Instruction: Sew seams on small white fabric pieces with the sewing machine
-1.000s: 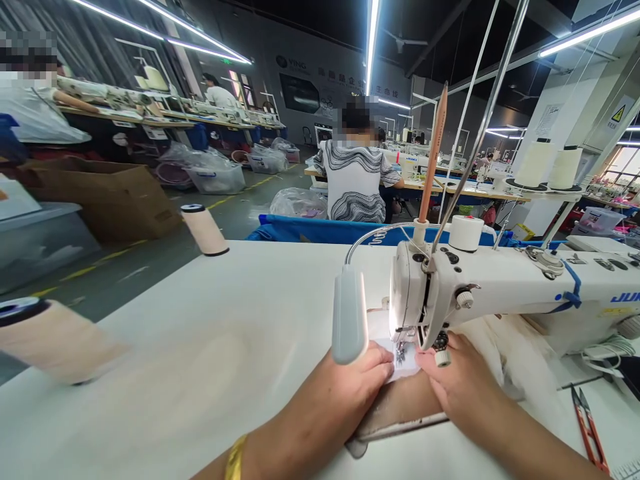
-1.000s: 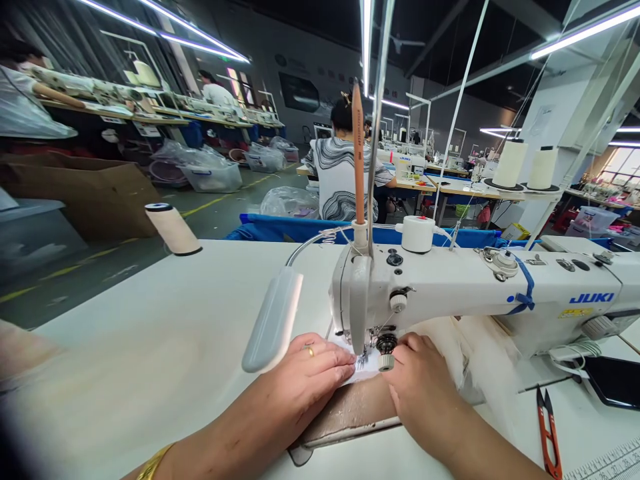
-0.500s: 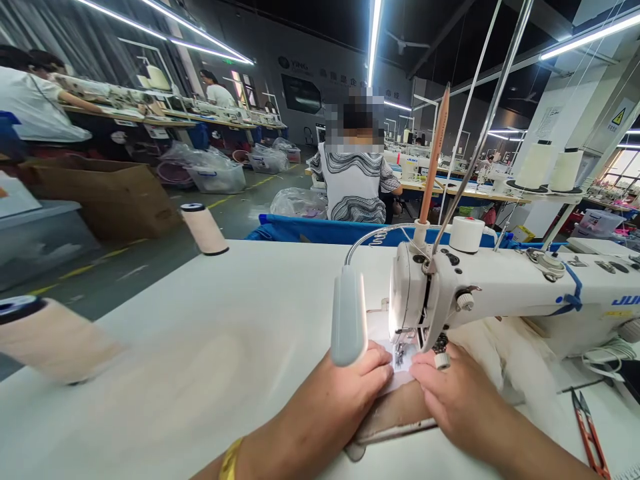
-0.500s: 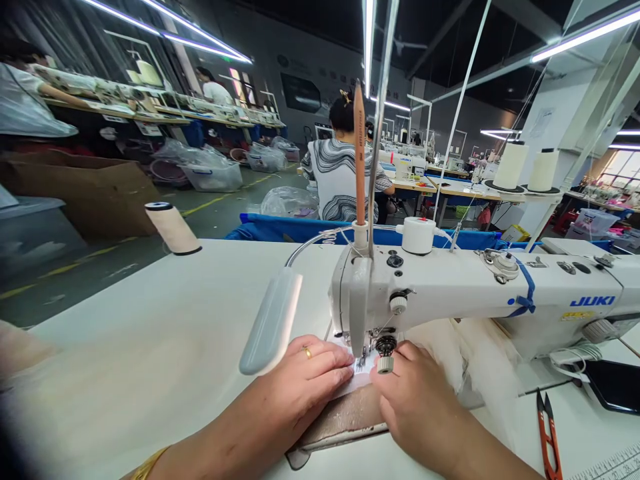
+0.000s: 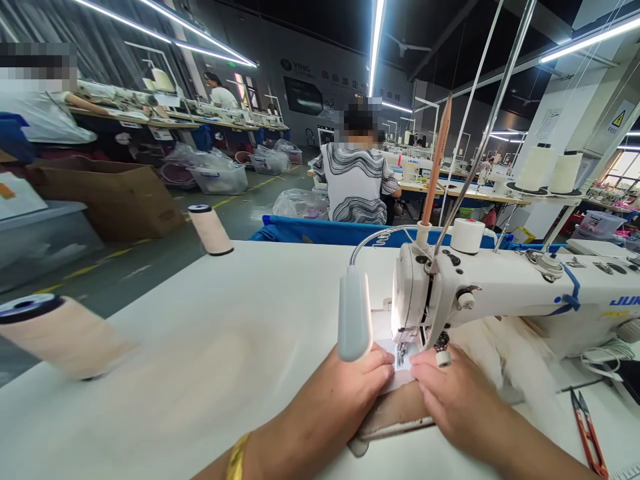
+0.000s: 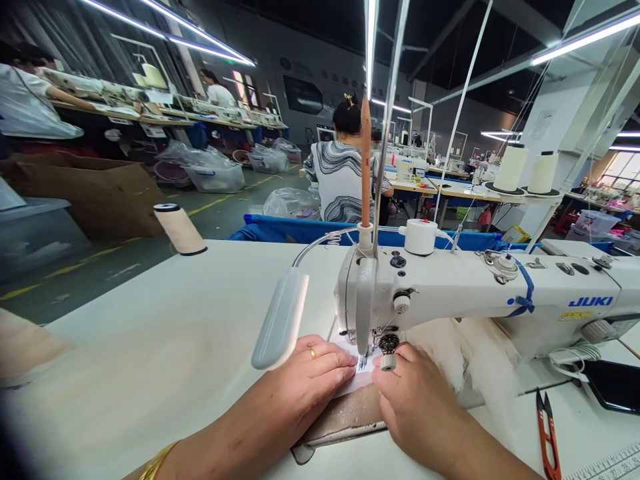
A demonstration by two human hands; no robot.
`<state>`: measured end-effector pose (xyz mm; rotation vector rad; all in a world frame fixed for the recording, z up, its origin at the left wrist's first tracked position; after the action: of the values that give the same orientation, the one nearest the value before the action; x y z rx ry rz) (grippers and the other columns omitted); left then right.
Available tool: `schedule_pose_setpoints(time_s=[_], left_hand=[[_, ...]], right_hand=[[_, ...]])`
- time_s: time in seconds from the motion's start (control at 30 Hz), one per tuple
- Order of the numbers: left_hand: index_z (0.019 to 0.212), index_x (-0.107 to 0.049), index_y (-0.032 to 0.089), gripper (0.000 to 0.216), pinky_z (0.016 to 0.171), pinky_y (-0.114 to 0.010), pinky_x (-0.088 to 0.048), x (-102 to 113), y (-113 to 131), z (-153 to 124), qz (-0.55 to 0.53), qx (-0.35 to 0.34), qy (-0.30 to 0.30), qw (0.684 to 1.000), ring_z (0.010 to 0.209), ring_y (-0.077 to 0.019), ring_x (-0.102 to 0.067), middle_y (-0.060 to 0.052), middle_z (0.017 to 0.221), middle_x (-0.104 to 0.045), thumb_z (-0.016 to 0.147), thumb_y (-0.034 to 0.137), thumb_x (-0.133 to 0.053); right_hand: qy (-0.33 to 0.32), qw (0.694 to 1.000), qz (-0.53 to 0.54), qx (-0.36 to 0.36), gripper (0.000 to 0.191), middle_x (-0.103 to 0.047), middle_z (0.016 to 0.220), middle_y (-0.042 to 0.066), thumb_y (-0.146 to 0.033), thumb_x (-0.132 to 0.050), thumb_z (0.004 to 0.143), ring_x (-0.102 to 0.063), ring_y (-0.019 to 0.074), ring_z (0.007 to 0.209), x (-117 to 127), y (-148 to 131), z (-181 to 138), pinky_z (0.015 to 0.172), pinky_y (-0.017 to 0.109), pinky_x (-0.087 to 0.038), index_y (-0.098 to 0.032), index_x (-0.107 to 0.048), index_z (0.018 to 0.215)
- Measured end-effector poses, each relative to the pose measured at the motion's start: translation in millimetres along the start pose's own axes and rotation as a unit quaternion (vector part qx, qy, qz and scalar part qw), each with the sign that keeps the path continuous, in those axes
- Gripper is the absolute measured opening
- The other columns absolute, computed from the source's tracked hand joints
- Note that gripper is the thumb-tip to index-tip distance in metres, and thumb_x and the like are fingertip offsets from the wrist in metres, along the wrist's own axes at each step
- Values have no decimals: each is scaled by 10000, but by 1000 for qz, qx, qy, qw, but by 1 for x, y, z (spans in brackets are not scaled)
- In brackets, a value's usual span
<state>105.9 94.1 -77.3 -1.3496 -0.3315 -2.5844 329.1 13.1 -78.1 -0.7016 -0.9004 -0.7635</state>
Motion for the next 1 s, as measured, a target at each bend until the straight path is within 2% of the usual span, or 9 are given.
schedule_pose_setpoints(time_s=[0.33, 0.53, 0.63, 0.77, 0.9, 1.0], left_hand=[[852, -654, 229, 269, 828, -383, -562, -17, -6, -6, -5, 2, 31, 1000, 835, -221, -708, -41, 906, -748, 1039, 101, -509], [874, -651, 232, 289, 809, -373, -552, -2, 2, -2, -24, -5, 21, 999, 806, -217, -704, -30, 873, -741, 1010, 36, -487], [892, -661, 226, 332, 824, -374, -559, 7, 8, -1, -25, -2, 6, 1000, 811, -217, -697, -32, 863, -736, 1001, 4, -440], [878, -663, 223, 345, 820, -373, -566, 11, 11, 0, -31, -8, 13, 999, 810, -217, -690, -42, 869, -739, 989, -2, -426], [909, -672, 225, 347, 811, -362, -561, 12, 12, 1, -34, 1, 3, 999, 801, -217, -686, -36, 865, -741, 959, -23, -435], [1010, -695, 236, 343, 799, -354, -557, 11, 12, 0, -29, 11, -5, 1000, 785, -217, -688, -31, 876, -739, 944, -15, -470]], right_hand=[[-13, 1000, -2, -8, 251, -743, 1100, 69, -5, -555, 903, -607, 264, 932, -4, 2, -2, 797, 366, -479, -222, -621, 1011], [-52, 998, -37, -9, 197, -676, 907, 54, -35, -537, 923, -558, 248, 831, -1, -2, -1, 741, 364, -446, -224, -555, 872], [-58, 998, -39, -5, 197, -680, 949, 58, -32, -552, 915, -563, 248, 844, 0, -3, -2, 735, 362, -444, -218, -608, 945], [-41, 999, -28, 3, 307, -715, 1082, 65, -9, -563, 893, -584, 256, 898, -2, -4, -4, 781, 375, -468, -224, -666, 1087], [-46, 999, 1, 11, 294, -735, 1169, 69, 3, -572, 890, -621, 271, 1026, -2, -2, -3, 908, 409, -490, -213, -659, 1069], [-57, 998, 8, 1, 281, -739, 1147, 69, -1, -570, 898, -626, 268, 996, -1, -2, -2, 892, 410, -494, -209, -656, 1066]])
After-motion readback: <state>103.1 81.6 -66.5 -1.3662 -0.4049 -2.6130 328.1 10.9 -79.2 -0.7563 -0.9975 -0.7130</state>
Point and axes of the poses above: each hand's wrist, its own z-axis towards the middle knuckle, its own x-axis out of the back of the hand, y = z × x, the point moved 1 cm from there along z, towards the middle knuckle
